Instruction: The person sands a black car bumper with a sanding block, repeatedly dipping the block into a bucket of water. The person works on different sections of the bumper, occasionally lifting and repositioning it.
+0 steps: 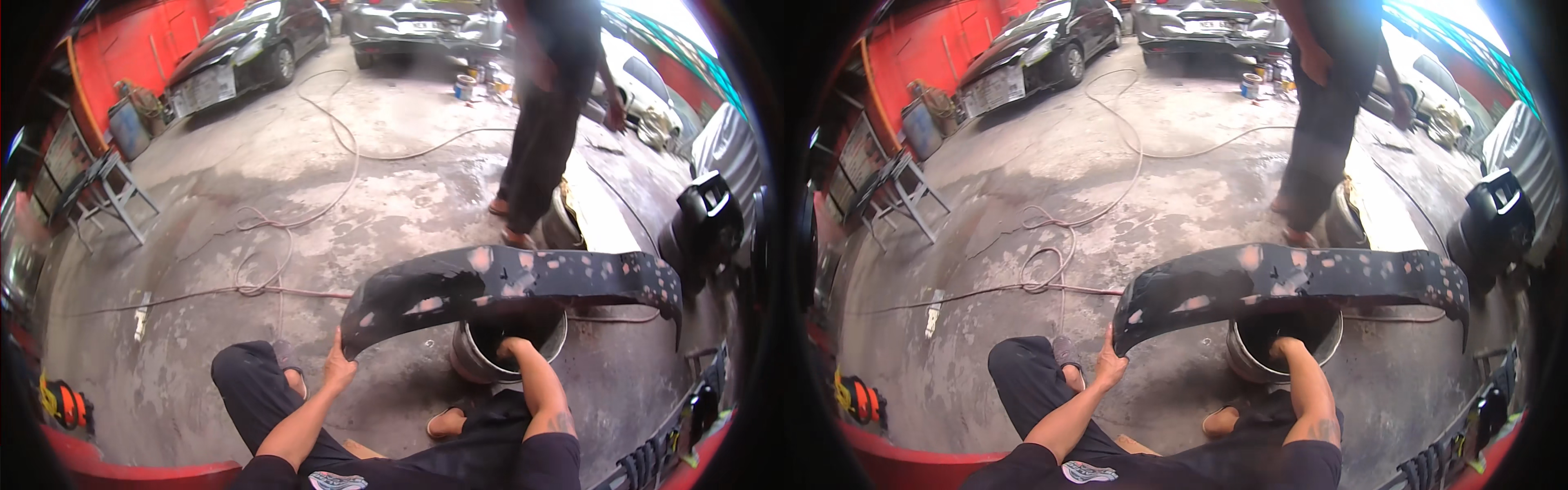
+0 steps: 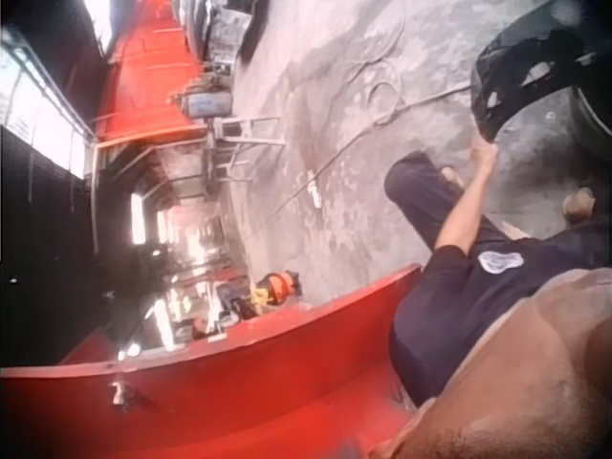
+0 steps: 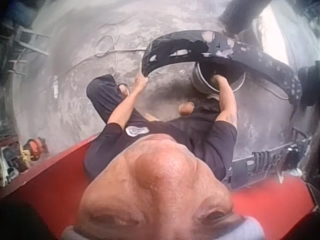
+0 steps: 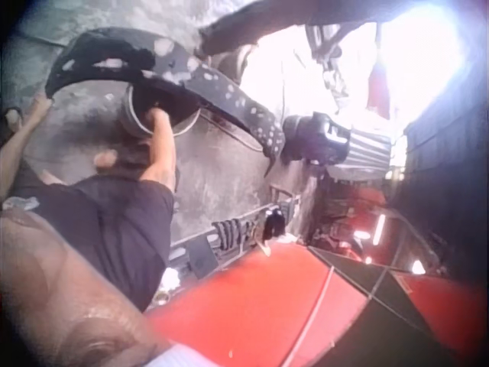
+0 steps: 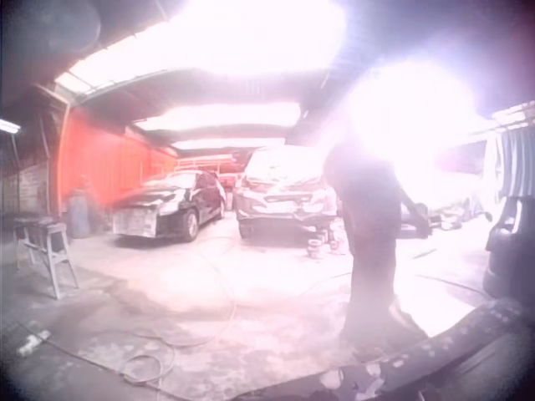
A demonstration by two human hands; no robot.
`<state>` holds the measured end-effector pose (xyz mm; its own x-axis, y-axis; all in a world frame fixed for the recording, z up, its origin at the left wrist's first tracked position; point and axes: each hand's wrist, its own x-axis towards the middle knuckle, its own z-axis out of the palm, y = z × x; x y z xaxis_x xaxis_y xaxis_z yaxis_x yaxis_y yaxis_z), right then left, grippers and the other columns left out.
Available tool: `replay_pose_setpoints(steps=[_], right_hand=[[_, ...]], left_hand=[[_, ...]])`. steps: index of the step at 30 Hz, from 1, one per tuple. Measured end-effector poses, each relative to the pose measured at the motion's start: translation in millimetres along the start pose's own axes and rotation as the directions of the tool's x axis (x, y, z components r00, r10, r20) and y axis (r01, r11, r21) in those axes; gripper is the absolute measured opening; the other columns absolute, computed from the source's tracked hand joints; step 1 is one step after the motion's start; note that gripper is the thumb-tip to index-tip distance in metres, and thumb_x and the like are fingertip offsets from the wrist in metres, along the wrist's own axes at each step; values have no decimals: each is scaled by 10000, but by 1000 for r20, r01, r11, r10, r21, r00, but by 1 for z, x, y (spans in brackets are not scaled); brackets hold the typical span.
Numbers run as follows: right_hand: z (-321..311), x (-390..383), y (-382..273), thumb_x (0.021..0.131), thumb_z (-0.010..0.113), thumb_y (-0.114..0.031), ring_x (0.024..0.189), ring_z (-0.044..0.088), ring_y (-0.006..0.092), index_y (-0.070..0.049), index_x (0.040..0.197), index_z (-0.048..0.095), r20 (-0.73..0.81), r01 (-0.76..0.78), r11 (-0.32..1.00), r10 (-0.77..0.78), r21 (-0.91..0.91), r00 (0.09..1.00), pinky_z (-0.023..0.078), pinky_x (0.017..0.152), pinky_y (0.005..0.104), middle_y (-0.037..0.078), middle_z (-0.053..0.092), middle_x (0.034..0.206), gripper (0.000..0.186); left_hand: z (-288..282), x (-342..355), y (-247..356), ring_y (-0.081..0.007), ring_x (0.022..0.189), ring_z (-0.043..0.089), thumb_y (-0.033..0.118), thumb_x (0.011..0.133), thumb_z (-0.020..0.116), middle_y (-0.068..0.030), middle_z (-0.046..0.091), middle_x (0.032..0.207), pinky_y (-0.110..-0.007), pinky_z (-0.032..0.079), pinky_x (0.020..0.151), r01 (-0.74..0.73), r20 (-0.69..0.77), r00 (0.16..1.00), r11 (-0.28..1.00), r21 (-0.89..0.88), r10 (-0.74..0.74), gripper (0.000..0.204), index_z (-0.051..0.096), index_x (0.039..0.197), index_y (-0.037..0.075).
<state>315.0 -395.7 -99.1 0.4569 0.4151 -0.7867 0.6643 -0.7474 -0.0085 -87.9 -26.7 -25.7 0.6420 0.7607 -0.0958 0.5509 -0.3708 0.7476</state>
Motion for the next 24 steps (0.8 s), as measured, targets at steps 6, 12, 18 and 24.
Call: replay_pose_setpoints(steps=[6,12,18,24], right_hand=[[-43,-58,-13,930,774,-420,1355,671,384,-77,1394,751,-229,20,999,-29,-42,973,531,1152,477,215,711,1443,577],[-87,-154,-19,851,873,-396,1224,734,393,-229,1440,744,-348,112,994,-103,5,932,575,1082,472,208,781,1277,626],[-81,-179,12,824,891,-360,1160,758,395,-316,1439,748,-311,44,997,-63,-67,948,600,1028,473,187,801,1225,633],[-47,-148,19,820,919,-337,1165,772,346,-262,1448,742,-195,45,972,1,230,981,598,1031,438,179,794,1276,657]], left_hand=[[3,0,2,-459,1320,650,52,822,672,-261,662,1442,-513,530,1102,15,10,1000,1000,0,-15,1101,175,1777,284],[7,-3,-1,-455,1296,662,61,810,675,-259,669,1422,-527,534,1090,15,5,1000,1000,-12,-15,1123,168,1776,325],[13,0,1,-452,1301,658,55,795,678,-252,663,1424,-526,529,1094,91,29,995,996,15,-92,1149,158,1774,354],[10,-4,-15,-440,1295,668,88,801,710,-241,685,1397,-514,536,1077,34,15,999,999,-1,-34,1142,162,1776,319]])
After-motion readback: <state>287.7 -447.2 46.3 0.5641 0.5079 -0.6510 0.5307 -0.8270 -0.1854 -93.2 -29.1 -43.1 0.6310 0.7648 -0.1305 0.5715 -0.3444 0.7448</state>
